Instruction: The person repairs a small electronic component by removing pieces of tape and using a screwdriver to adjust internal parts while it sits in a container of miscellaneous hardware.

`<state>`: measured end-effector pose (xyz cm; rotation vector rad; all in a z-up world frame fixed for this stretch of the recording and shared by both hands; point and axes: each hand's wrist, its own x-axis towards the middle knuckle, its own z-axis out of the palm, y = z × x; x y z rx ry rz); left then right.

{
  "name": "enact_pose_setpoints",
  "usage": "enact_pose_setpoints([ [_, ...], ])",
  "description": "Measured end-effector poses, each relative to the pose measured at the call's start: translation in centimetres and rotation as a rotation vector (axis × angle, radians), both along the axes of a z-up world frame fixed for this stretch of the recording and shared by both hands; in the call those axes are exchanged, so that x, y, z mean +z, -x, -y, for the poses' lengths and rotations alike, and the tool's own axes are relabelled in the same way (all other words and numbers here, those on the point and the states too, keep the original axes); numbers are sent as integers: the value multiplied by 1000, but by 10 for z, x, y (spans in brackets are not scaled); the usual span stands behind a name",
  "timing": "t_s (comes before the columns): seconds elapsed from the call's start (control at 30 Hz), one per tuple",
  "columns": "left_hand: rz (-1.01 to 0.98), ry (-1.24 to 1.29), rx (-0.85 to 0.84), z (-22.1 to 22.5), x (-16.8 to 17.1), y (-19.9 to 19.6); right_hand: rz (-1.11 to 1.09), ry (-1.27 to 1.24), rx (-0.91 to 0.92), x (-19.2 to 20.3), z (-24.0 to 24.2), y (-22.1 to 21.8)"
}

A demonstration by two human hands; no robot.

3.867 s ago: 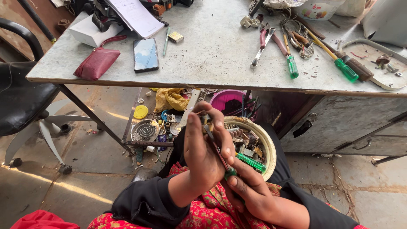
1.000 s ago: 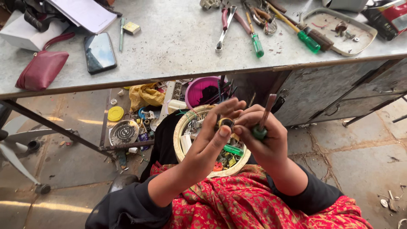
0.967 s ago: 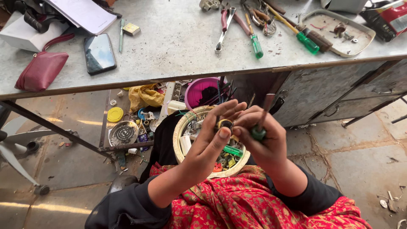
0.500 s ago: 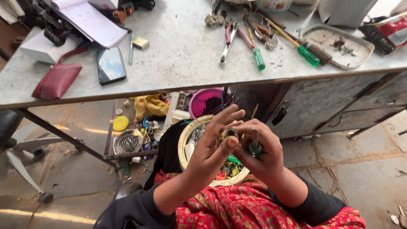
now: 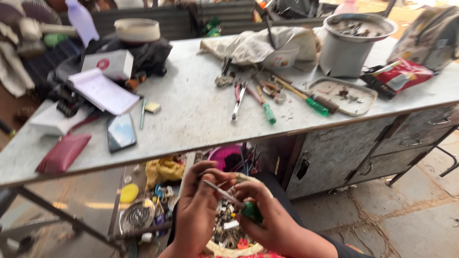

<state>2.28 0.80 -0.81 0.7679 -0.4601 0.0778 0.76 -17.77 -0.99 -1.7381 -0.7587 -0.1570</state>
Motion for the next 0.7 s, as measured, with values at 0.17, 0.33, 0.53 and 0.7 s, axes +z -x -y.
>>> enact_pose_setpoints([
  [0.17,-125,199,119,-20,-5,-10,-123,155,33,16,8,5],
  [0.33,-45,225,83,-44,-21,-23,266,54,168,22,11,-1],
  [0.53,-92,228,-35,-93,-78,-54,304,157,88,24,20,-5],
  [0.7,143,141,-209,-155,-138,-118,296,144,138,26,31,-11],
])
